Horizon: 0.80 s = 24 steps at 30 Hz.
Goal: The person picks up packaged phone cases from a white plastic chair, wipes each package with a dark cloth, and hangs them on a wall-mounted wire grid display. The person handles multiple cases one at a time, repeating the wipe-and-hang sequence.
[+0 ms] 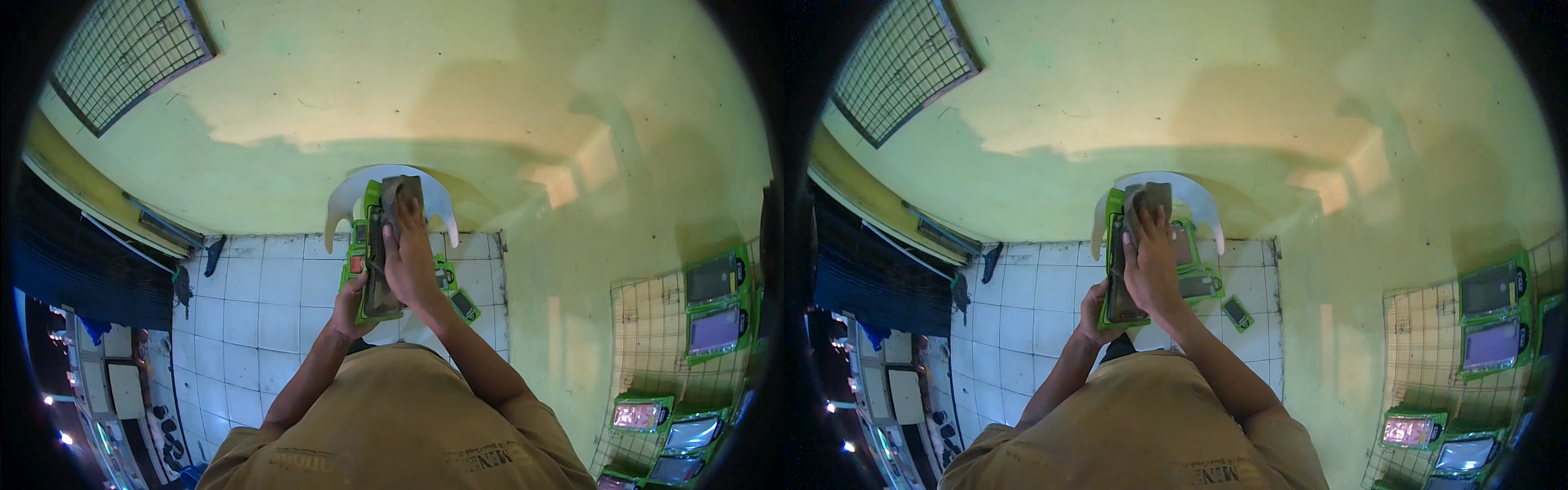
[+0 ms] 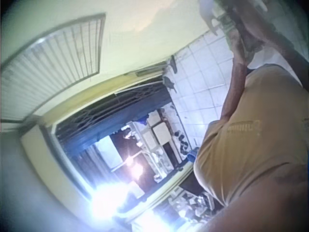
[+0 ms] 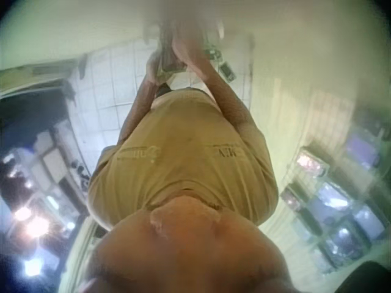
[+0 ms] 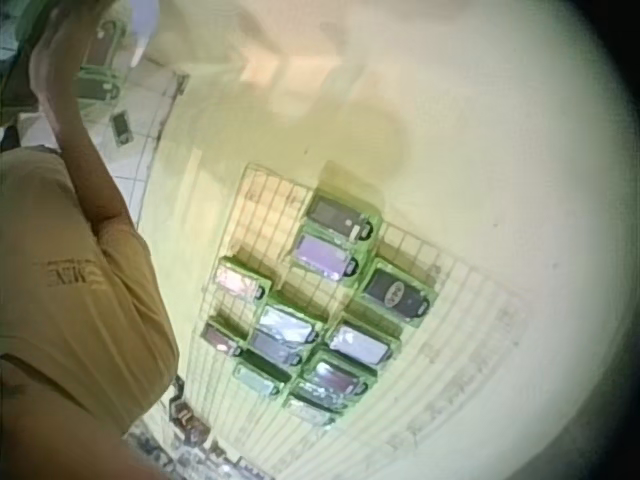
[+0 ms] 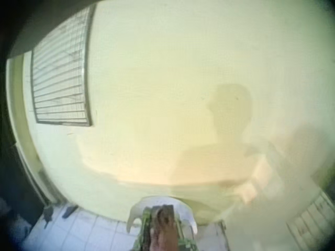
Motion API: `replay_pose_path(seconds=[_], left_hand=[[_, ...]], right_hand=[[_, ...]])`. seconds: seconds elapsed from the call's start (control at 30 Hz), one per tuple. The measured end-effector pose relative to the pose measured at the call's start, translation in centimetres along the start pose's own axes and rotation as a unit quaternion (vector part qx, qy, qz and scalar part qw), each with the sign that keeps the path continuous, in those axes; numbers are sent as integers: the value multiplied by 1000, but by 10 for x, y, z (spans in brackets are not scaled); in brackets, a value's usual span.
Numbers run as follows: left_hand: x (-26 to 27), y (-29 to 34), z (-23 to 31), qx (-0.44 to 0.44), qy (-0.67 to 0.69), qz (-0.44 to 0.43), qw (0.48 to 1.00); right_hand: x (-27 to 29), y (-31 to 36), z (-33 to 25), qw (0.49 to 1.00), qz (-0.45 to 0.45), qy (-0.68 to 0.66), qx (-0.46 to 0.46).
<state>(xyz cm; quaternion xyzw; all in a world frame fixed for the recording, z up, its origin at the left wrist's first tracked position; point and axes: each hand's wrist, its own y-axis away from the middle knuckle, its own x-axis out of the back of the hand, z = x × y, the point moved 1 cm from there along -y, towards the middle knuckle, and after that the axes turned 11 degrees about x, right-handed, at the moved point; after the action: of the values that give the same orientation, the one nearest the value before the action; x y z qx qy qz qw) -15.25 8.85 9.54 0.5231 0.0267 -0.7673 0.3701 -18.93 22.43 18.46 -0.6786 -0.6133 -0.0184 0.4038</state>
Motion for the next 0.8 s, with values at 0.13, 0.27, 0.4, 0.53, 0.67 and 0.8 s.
replay_pose_path(seconds=[0.13,0.27,0.4,0.53,0.67,0.8], left_hand=[[-6,3,6,-104,62,-3,993],[-10,10,12,-165,94,-126,974],[8,17,12,-170,82,-136,973],[53,26,11,-56,-16,173,983],[80,26,-2,-94,-103,191,972],[103,26,-16,-59,-148,280,947]], right_hand=[[-18,30,-33,988,-103,60,101],[-25,58,-48,963,-199,23,182],[-13,60,-31,947,-262,-106,154],[4,63,16,917,-303,-226,-126],[-7,94,76,938,-195,-213,-193],[-41,141,113,905,-232,-195,-299]])
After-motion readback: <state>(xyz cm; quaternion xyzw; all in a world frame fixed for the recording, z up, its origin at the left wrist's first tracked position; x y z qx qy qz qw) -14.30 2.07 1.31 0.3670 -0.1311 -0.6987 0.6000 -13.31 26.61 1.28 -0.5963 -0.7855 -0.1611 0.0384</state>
